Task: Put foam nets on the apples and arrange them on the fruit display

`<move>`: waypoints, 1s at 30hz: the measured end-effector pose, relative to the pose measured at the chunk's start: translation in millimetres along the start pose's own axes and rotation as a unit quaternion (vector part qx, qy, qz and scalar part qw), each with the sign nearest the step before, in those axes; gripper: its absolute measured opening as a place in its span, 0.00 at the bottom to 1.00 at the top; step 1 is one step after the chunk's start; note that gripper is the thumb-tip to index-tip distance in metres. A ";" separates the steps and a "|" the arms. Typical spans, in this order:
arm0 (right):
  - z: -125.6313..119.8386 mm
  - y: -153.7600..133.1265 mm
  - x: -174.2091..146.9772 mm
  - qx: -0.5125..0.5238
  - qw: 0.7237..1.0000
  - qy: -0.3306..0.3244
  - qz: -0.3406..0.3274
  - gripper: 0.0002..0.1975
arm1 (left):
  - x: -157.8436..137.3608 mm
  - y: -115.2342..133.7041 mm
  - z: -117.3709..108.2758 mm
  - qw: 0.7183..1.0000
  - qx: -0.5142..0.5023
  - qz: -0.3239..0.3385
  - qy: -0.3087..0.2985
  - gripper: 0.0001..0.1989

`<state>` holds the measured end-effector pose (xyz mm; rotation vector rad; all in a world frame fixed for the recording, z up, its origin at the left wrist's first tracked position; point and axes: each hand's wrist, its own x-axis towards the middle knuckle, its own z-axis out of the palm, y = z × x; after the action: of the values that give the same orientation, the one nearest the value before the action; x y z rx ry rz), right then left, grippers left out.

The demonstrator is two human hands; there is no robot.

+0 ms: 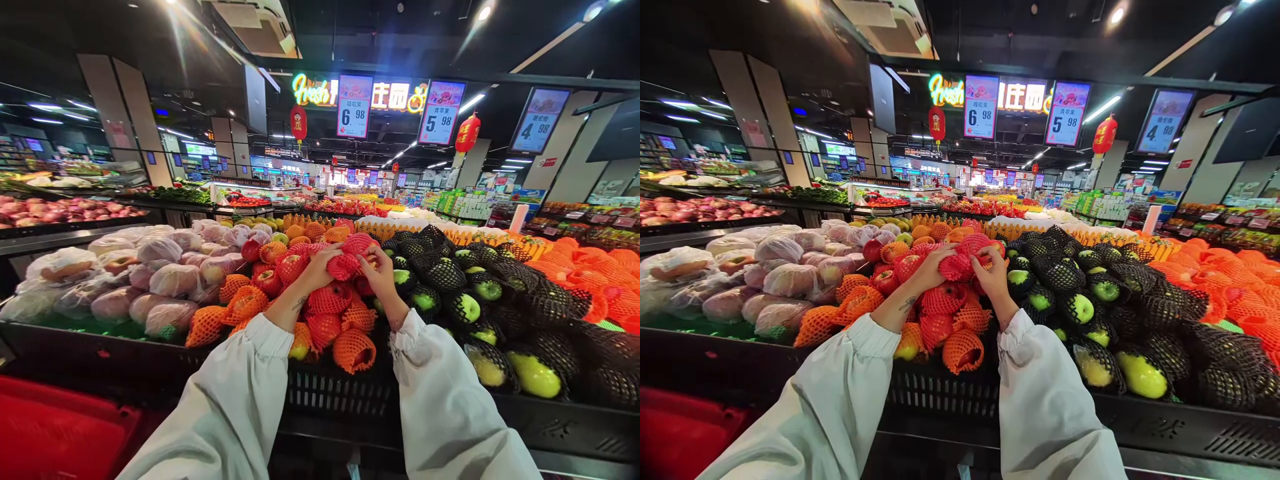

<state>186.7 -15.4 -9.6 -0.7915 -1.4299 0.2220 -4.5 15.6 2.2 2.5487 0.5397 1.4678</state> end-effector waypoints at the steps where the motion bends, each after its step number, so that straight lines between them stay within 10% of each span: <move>1: 0.4 0.8 -0.1 0.002 1.000 -0.010 0.000 0.16 | 0.1 -0.5 0.2 1.000 -0.003 -0.001 -0.006 0.10; 30: 0.6 2.4 -0.6 0.017 0.998 -0.068 0.007 0.12 | -0.5 2.4 0.5 1.000 0.003 0.019 0.013 0.07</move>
<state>186.8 -13.8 -11.5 -0.7709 -1.5444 0.3160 -3.7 13.3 2.2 2.5613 0.5035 1.5160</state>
